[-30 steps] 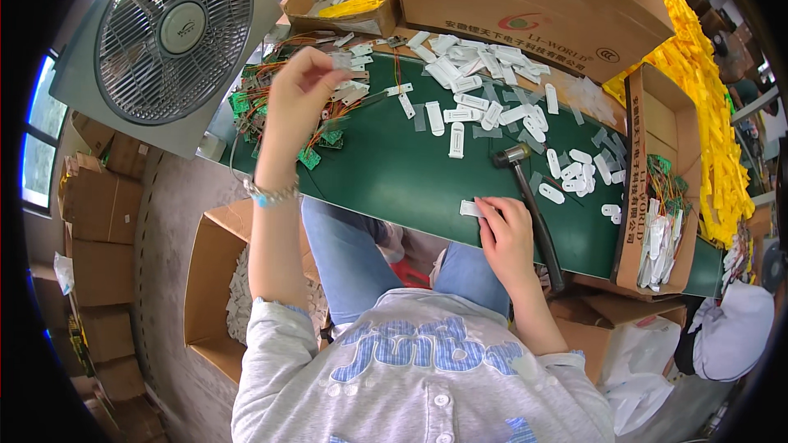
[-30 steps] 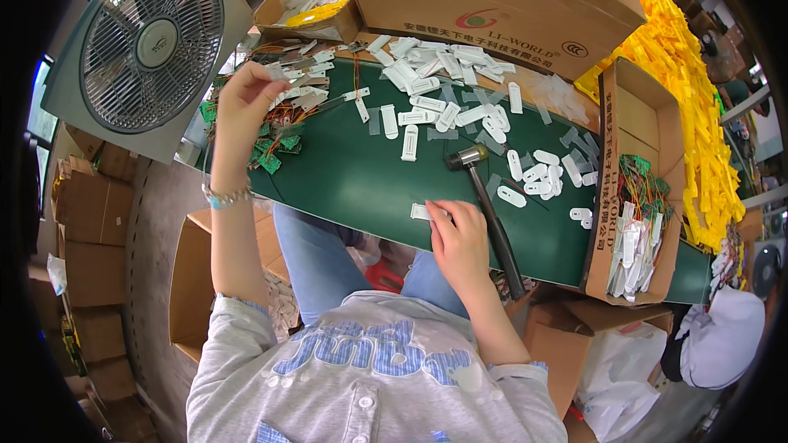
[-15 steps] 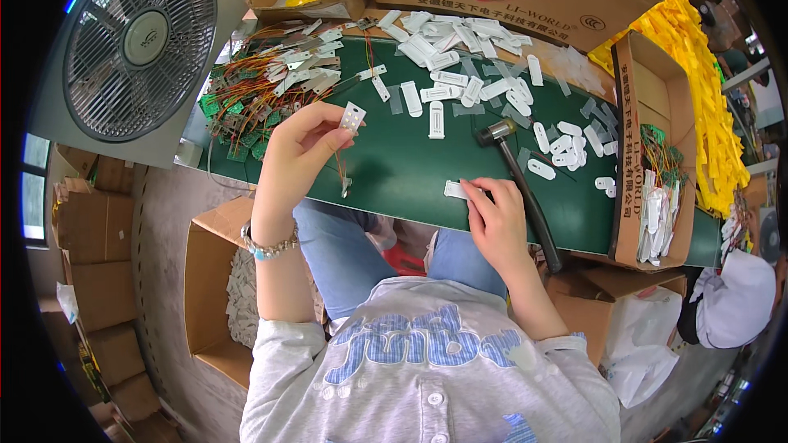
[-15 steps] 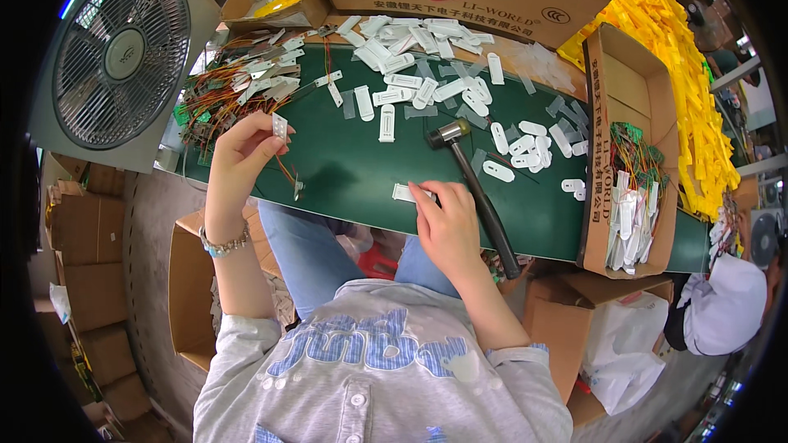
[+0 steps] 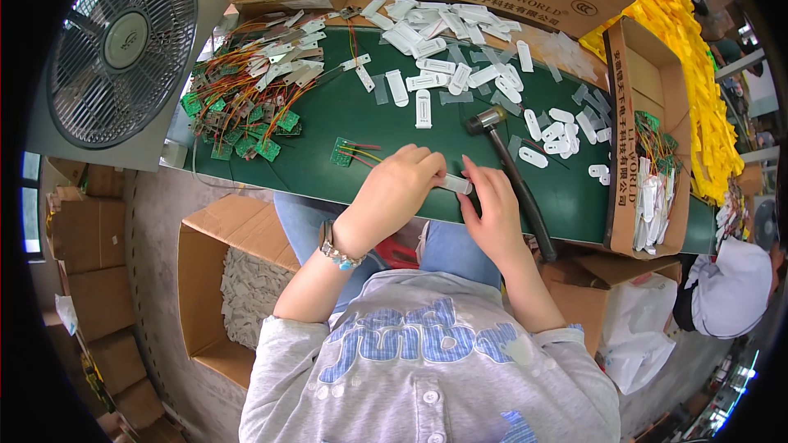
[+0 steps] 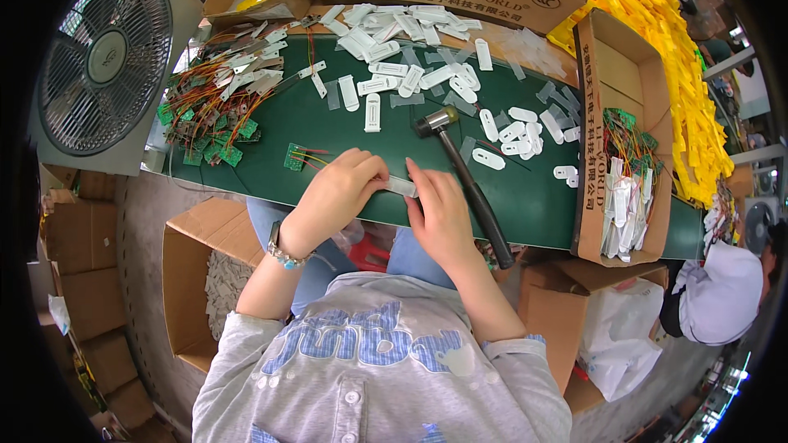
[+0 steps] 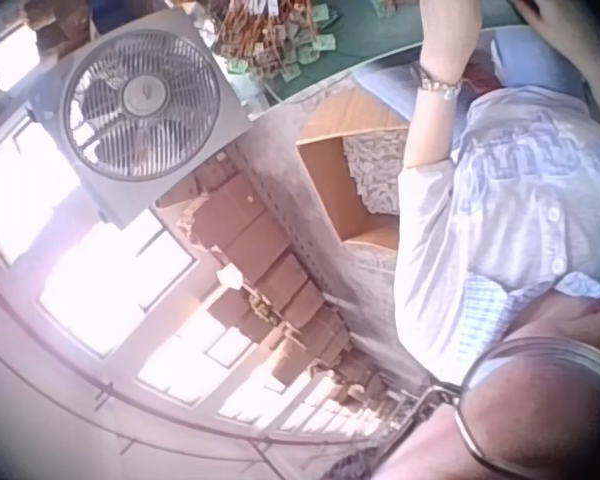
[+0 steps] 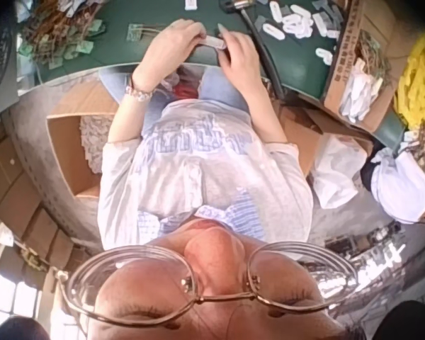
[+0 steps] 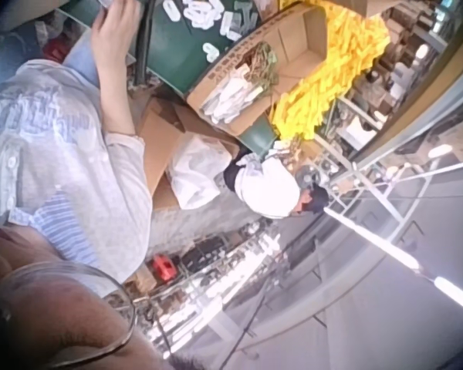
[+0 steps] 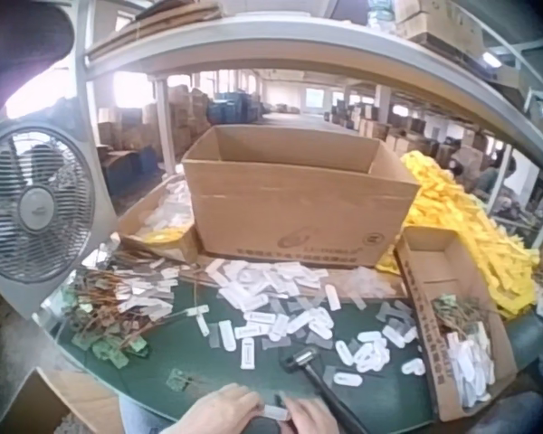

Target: Assembling small electronic modules by placing circuit boards into plastic housings and securing them with a mallet.

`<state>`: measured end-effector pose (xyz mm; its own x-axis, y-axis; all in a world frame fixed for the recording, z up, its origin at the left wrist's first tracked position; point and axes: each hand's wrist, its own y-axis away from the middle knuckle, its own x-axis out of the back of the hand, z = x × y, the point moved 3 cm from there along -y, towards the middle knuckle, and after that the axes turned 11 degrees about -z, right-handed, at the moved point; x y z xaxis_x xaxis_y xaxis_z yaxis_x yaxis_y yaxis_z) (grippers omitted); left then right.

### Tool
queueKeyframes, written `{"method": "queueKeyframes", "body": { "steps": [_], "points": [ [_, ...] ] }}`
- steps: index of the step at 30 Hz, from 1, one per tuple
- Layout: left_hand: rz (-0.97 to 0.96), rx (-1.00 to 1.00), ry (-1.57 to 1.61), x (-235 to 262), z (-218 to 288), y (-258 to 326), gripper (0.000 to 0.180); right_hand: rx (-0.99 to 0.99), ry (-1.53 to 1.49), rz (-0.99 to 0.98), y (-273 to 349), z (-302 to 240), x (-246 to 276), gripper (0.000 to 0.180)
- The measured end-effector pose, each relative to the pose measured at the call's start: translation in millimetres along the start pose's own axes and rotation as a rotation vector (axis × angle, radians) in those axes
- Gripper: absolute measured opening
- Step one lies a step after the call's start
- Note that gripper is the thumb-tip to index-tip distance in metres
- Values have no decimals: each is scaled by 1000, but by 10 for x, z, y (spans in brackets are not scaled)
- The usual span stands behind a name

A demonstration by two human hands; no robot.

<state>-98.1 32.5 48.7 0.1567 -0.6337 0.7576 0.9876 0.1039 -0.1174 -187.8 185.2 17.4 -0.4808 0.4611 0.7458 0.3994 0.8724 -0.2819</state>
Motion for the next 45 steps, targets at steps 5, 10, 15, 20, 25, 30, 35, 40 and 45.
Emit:
{"method": "queueKeyframes", "body": {
  "steps": [5, 10, 15, 20, 25, 30, 35, 40, 45],
  "points": [
    [24, 4, 20, -76, -55, 20, 8, 34, 1, -4, -13, -24, 33, 47],
    [75, -4, -33, -88, -44, 8, 11, 67, 17, 0, -20, -28, 35, 36],
    [84, -42, 9, -119, -94, -9, 7, 76, 18, 0, -14, -27, 23, 31],
    [62, -79, -32, -63, -125, 31, 5, 103, 87, -7, -13, -73, 26, 37],
    [147, -142, -150, 46, -179, 141, 9, 124, 160, -15, -2, -91, 11, 39],
    [194, -156, -289, 16, -136, 152, 17, 124, 221, -26, -6, -107, -4, 36],
    [223, -145, -326, -63, -157, 159, 19, 133, 216, -39, 0, -97, -57, 31],
    [217, -178, -389, -66, -134, 187, 20, 142, 245, -62, -12, -136, -34, 31],
    [255, -134, -444, -96, -51, 269, 21, 123, 280, -67, -44, -195, -56, 32]
  ]
}}
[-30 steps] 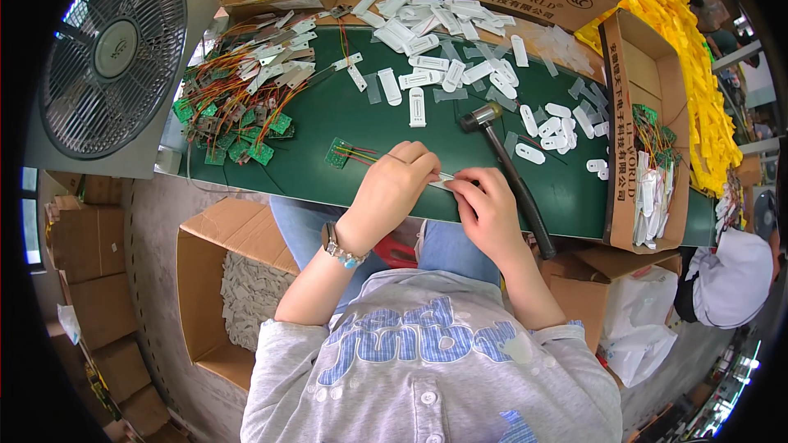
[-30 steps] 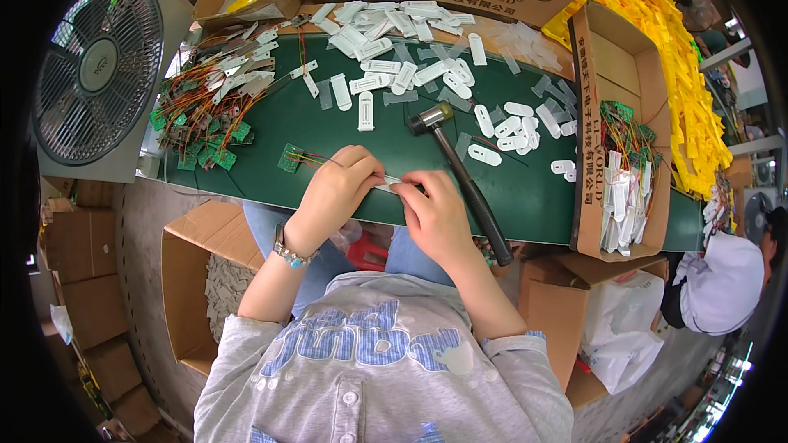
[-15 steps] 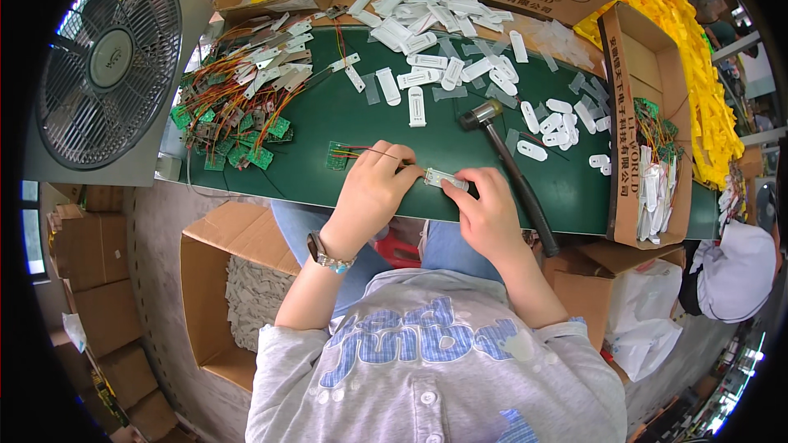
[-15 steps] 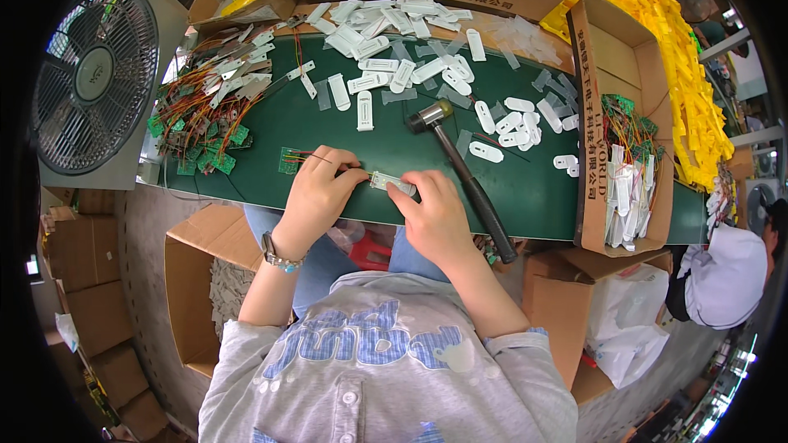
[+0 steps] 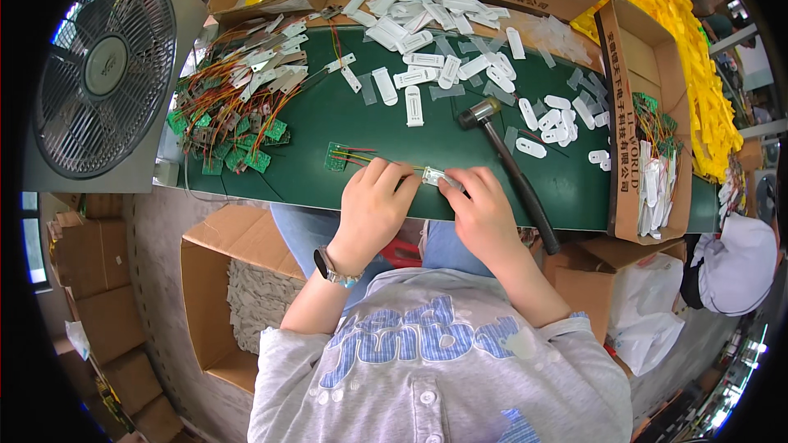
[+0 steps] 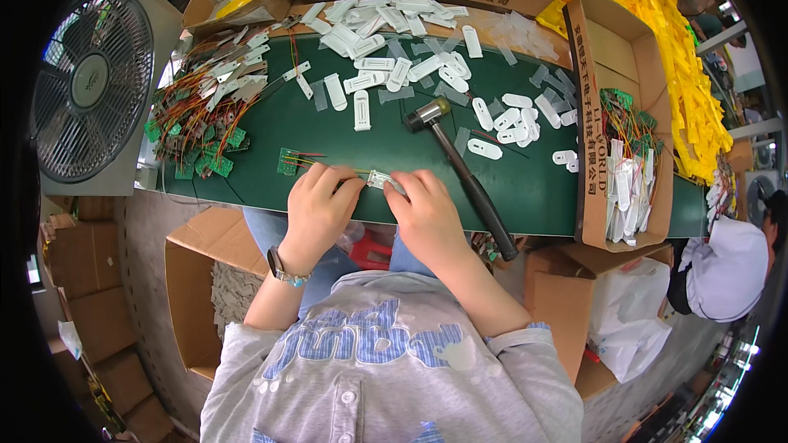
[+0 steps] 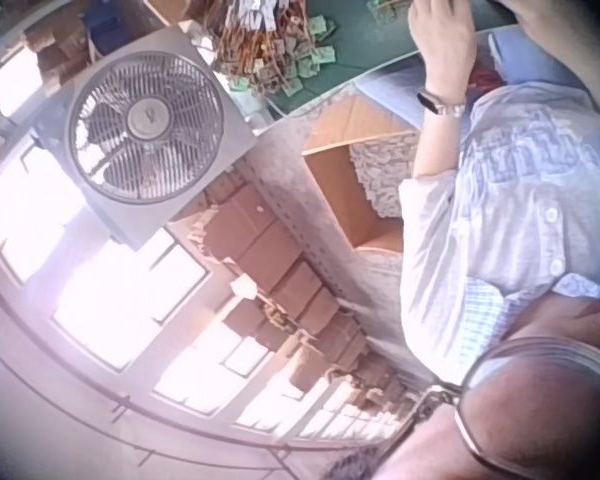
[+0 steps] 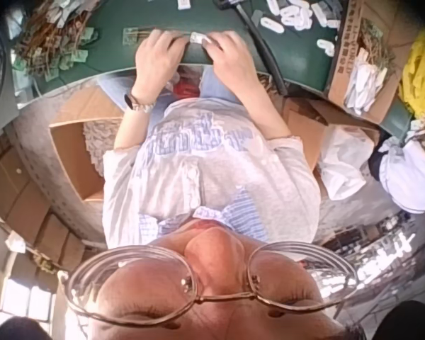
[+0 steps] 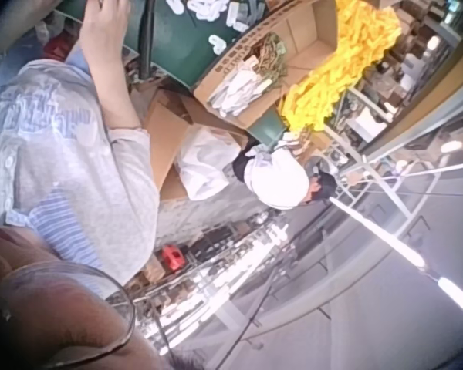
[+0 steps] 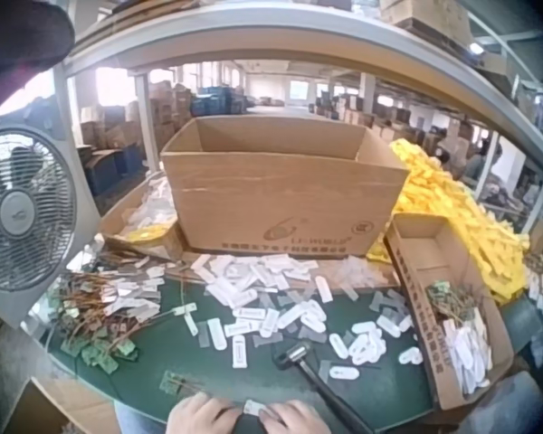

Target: Assembling small electronic modules by placing circuit boards into plastic housings and securing them with a mallet.

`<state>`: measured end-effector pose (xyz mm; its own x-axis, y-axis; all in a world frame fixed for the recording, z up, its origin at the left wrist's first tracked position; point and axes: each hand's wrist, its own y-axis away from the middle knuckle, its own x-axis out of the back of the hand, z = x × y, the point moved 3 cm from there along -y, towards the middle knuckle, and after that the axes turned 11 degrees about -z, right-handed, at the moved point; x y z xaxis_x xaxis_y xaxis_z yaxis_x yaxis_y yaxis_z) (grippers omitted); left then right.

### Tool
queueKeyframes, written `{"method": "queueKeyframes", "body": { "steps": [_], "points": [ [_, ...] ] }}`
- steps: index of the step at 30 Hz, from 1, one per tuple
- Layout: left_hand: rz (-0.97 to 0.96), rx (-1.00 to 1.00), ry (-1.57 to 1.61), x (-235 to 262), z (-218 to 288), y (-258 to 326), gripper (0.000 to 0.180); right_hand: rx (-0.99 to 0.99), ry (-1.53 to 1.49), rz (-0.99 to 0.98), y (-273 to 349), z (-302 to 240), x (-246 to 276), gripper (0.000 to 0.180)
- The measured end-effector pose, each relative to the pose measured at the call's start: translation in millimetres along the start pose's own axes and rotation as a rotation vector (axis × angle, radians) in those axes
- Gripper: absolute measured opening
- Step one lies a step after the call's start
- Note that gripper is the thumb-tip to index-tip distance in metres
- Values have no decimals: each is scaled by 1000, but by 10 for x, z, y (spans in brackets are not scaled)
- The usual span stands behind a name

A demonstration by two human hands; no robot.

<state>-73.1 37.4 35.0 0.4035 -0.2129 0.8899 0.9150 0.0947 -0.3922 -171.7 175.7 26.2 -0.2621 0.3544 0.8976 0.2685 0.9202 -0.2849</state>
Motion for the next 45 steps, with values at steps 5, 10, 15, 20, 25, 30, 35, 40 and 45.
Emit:
{"method": "queueKeyframes", "body": {
  "steps": [5, 10, 15, 20, 25, 30, 35, 40, 45],
  "points": [
    [-4, 27, -15, -26, 48, 81, 19, -35, 34, 39, -9, -67, -9, 32],
    [-24, 0, -3, -1, 46, 96, 21, -46, 43, 58, 1, -77, -18, 32],
    [-114, -38, -8, 40, 60, 80, 23, -18, 44, 17, -18, -8, 23, 30],
    [-146, -30, 125, 43, 4, 45, 21, 52, -81, 15, -40, 120, 59, 35],
    [-213, 22, 263, 13, -60, -25, 21, 81, -98, 18, -40, 163, 68, 36],
    [-175, 39, 324, 62, -111, -114, 27, 79, -144, 34, -27, 185, 40, 37],
    [-173, -47, 327, 27, -180, -115, 35, 94, -177, 35, -44, 200, 43, 36],
    [-156, -89, 345, 30, -189, -163, 37, 82, -180, 30, -41, 209, 41, 31],
    [-169, -80, 345, -8, -190, -156, 35, 68, -175, 22, -30, 209, 39, 25]
  ]
}}
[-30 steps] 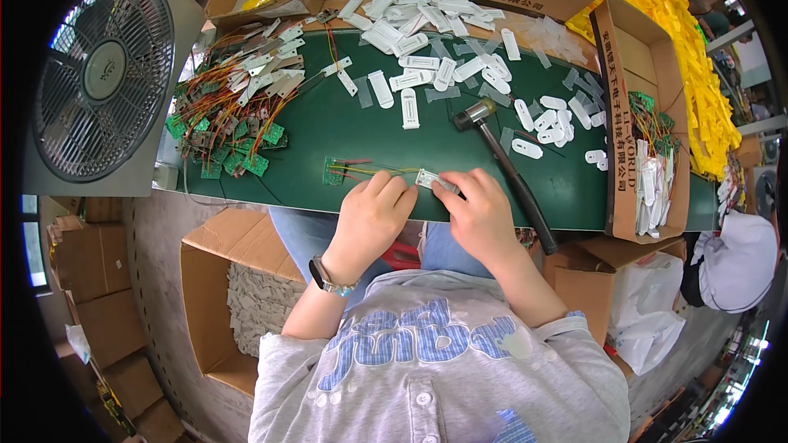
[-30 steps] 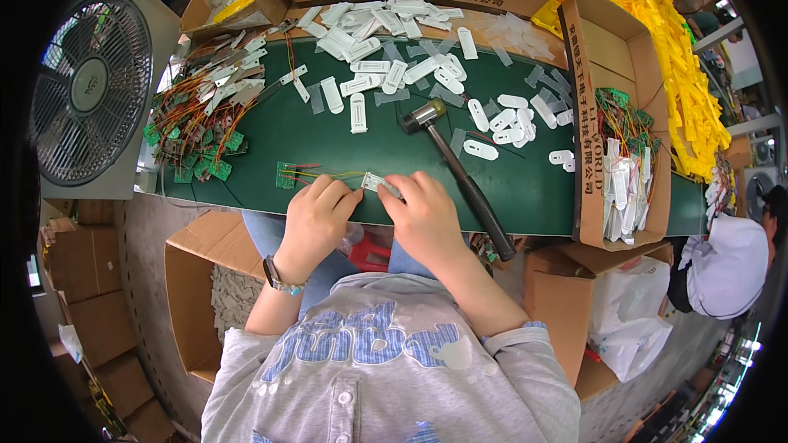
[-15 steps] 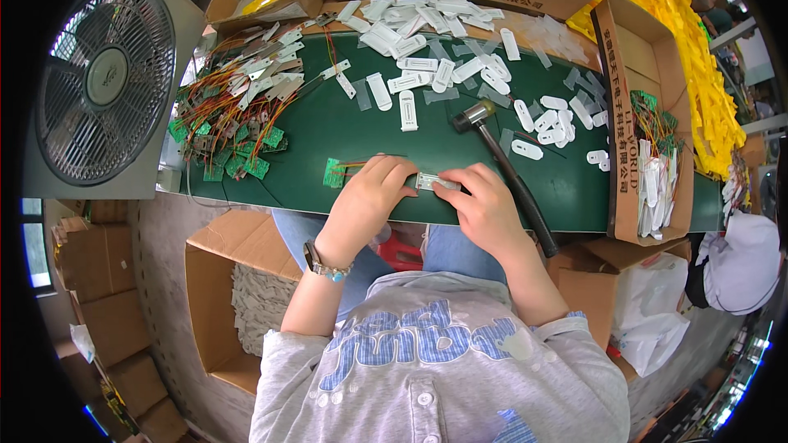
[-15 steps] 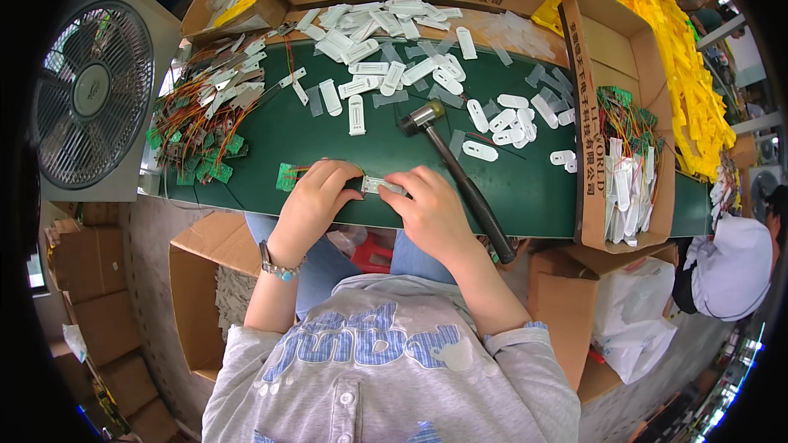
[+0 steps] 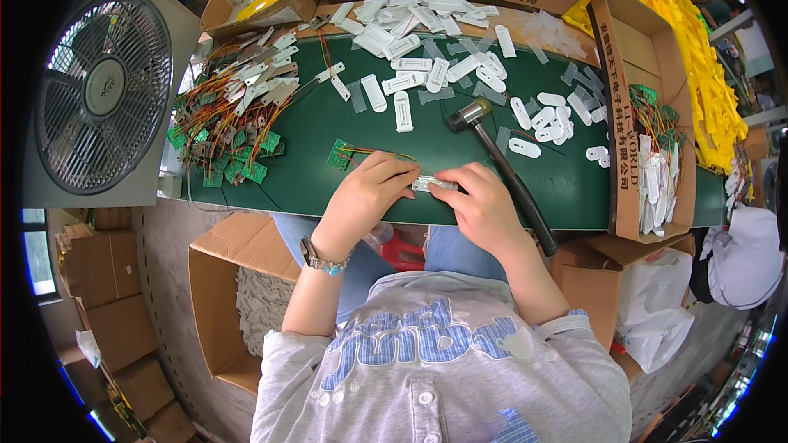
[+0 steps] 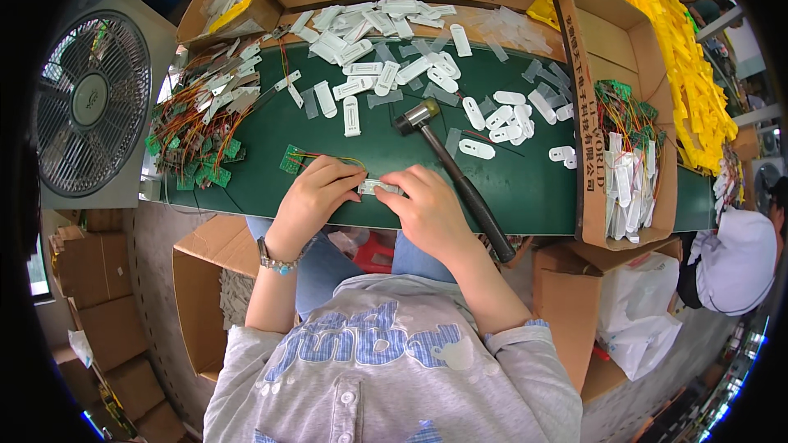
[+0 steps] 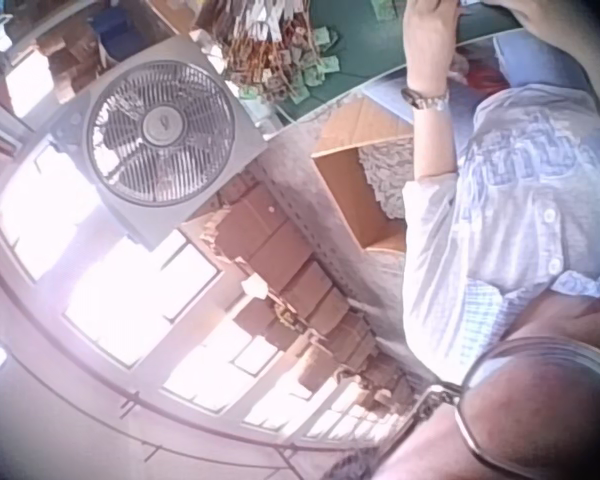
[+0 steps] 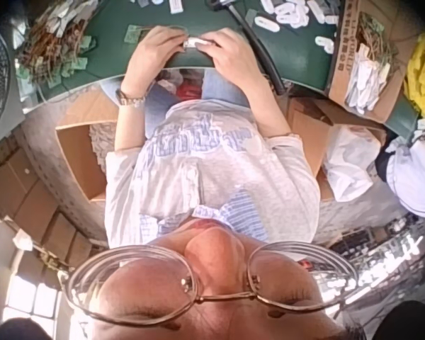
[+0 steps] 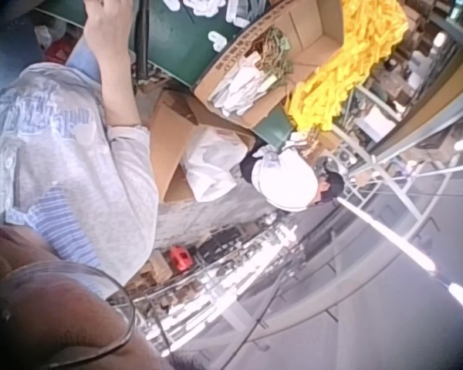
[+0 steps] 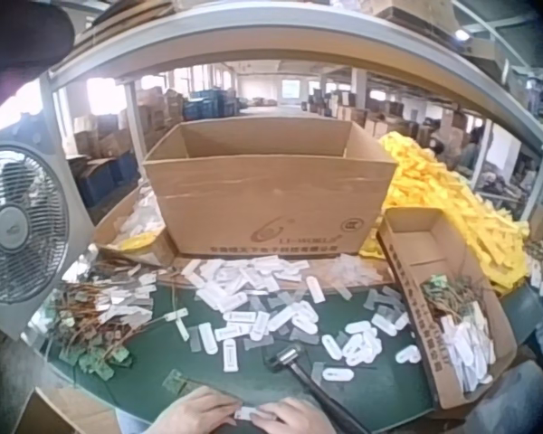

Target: Assembling small electronic modules by placing circuit boards into plastic housings and securing them with a mallet.

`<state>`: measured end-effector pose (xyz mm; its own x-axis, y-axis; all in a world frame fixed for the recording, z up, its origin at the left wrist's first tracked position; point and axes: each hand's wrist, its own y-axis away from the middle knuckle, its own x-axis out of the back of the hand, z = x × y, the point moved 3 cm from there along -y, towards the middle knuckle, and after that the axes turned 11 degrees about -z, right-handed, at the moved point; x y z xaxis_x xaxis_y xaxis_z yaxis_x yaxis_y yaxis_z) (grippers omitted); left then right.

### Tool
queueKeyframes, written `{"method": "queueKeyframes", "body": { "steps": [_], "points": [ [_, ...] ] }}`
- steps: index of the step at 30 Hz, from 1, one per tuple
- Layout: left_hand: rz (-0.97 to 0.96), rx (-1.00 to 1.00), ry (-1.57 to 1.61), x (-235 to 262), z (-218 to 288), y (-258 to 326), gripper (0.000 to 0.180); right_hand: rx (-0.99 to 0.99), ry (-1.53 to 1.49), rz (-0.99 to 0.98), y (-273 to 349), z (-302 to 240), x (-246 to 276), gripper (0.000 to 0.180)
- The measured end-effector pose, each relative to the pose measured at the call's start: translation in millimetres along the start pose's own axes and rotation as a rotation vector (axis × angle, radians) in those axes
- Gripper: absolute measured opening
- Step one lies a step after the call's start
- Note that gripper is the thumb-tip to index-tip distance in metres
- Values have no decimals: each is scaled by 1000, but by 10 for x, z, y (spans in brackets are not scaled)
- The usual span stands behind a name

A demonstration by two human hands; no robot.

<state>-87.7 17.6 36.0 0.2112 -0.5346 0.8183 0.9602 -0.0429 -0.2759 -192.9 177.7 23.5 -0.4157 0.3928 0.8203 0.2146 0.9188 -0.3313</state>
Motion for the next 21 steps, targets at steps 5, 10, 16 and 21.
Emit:
{"method": "queueKeyframes", "body": {
  "steps": [5, 10, 16, 21],
  "points": [
    [34, 26, 9, -53, 20, 11, 34, -11, 16, -24, 1, -18, 14, 24],
    [33, 10, 4, -36, 28, -7, 31, -3, 64, -52, -20, -34, 37, 22],
    [40, -53, -57, -42, 4, -4, 28, 63, 36, -227, -174, 35, 198, 20],
    [31, -46, -49, -61, -62, 79, 24, -105, 132, -225, -646, 512, 674, 10]
  ]
}}
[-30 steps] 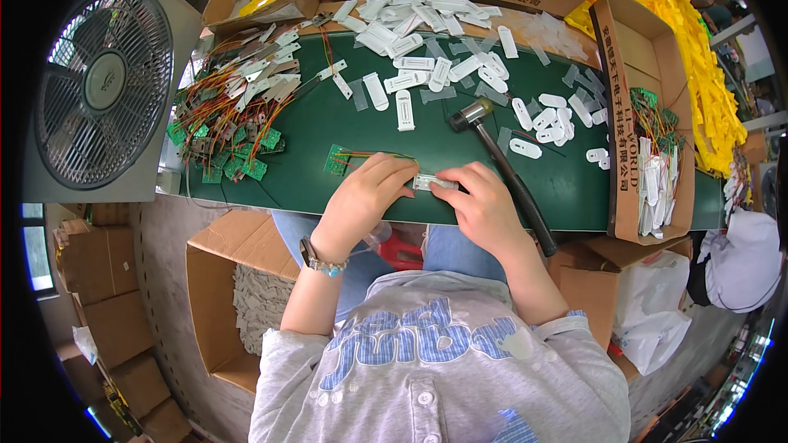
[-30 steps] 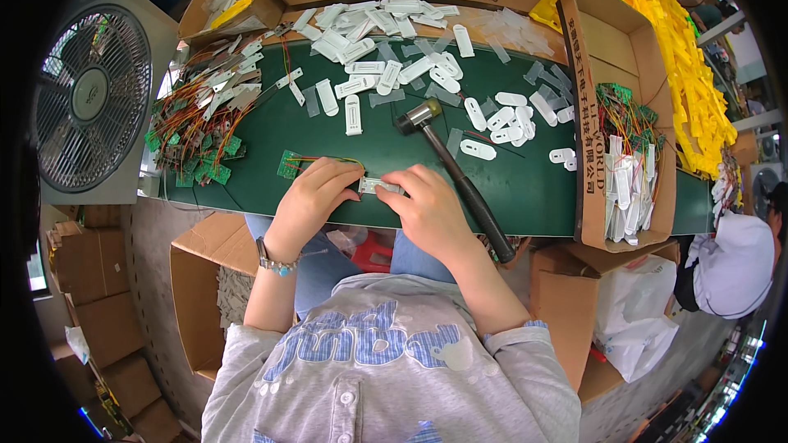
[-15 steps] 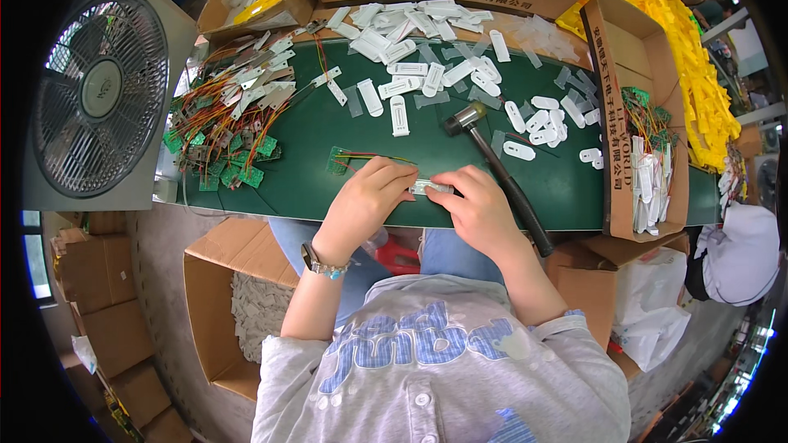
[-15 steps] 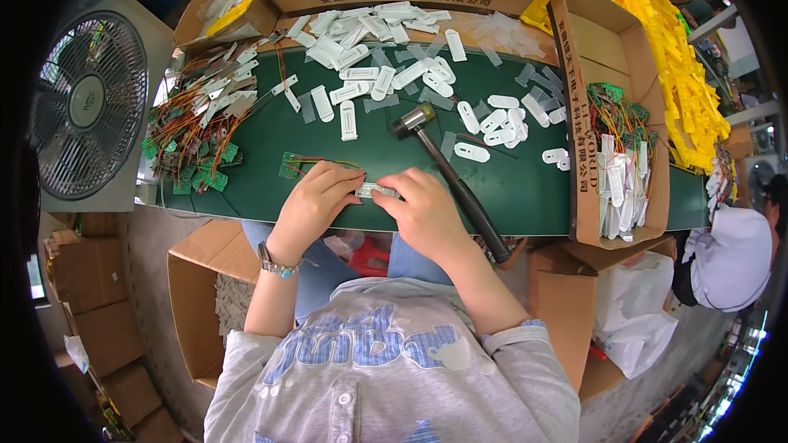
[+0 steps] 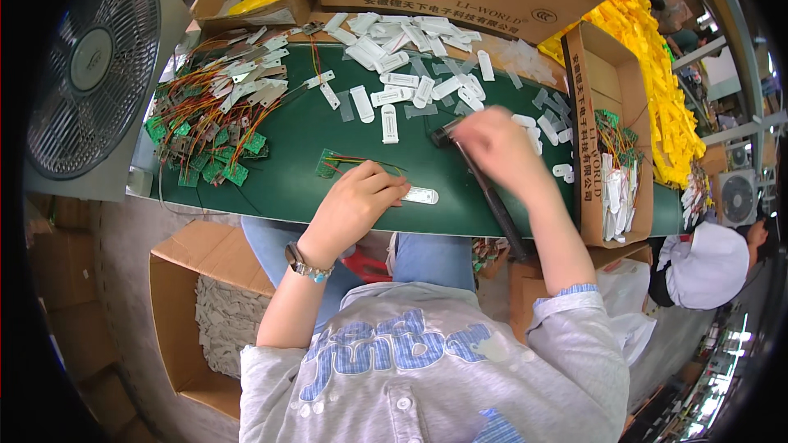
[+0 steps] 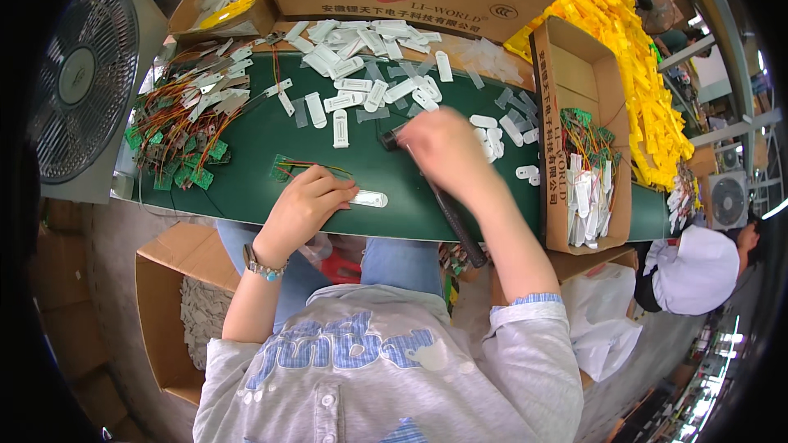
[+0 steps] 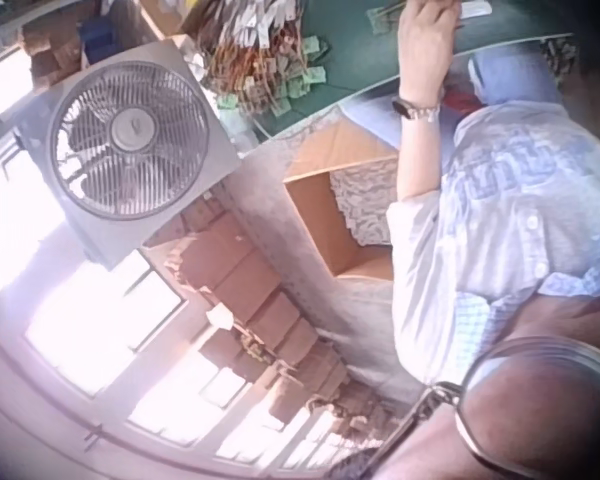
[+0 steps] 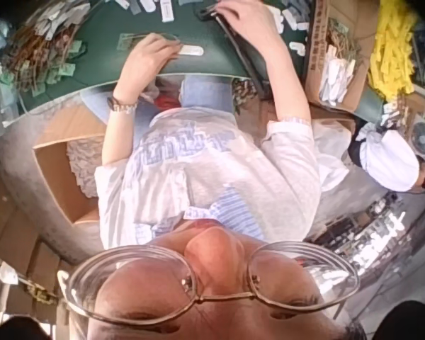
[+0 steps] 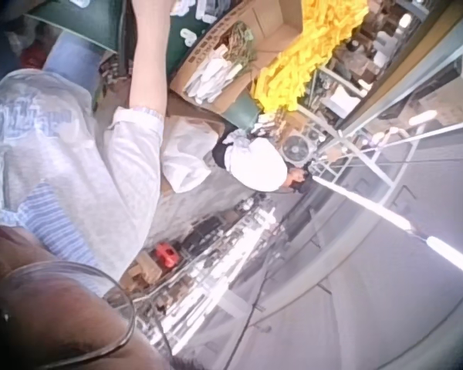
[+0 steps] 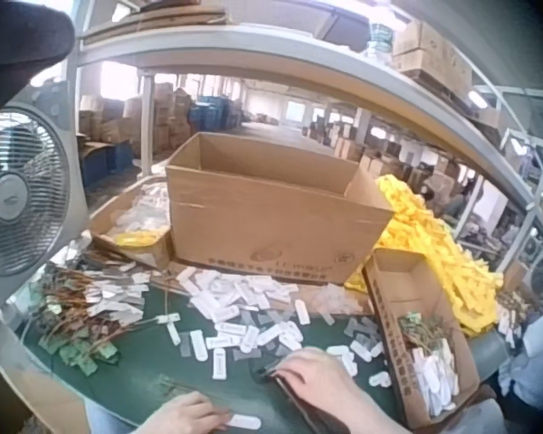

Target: Assembling small electronic modules by placing circuit boards into plastic housings and securing them with a mallet.

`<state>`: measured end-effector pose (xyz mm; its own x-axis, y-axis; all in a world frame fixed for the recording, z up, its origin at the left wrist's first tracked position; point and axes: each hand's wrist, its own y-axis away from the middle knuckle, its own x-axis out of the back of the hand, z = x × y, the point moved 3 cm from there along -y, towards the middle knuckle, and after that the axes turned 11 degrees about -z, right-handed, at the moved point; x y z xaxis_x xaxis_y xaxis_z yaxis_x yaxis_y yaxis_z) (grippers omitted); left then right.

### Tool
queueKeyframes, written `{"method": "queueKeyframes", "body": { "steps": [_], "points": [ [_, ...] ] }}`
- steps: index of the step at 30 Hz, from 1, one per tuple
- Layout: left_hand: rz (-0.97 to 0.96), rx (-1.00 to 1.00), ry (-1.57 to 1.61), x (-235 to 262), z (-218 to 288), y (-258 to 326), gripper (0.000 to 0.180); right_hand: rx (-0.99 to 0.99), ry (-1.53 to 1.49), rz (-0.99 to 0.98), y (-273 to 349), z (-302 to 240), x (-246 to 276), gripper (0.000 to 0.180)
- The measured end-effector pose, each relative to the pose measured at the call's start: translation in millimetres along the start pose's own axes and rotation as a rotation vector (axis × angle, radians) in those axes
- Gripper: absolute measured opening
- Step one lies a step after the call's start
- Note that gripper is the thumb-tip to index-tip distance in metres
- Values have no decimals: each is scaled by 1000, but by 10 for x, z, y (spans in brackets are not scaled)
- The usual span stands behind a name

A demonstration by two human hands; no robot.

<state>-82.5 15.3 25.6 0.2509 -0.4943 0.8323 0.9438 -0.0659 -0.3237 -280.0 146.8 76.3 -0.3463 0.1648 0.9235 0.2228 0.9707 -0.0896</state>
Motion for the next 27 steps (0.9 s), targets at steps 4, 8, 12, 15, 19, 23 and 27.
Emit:
{"method": "queueKeyframes", "body": {
  "steps": [4, 8, 12, 15, 19, 23, 27],
  "points": [
    [23, -26, -14, 12, 34, -32, 24, -396, 258, 358, -156, 1128, 262, 8],
    [50, -63, 1, -35, 15, -14, 27, -463, 242, 379, -190, 1646, 57, 12],
    [66, -77, -12, -18, 25, -11, 27, -497, 323, 364, -207, 1621, 18, 12],
    [57, -61, -22, -25, 17, -19, 28, -439, 319, 380, -159, 1474, 79, 13],
    [18, -33, -4, -38, 9, -18, 29, -287, -172, 369, 81, 667, 188, 14],
    [5, 57, 54, 25, 44, -20, 37, -77, -216, 154, 407, -361, -107, 14],
    [-4, 150, 123, 27, 50, -16, 45, -15, -203, 184, 546, -570, -523, 16]
  ]
}}
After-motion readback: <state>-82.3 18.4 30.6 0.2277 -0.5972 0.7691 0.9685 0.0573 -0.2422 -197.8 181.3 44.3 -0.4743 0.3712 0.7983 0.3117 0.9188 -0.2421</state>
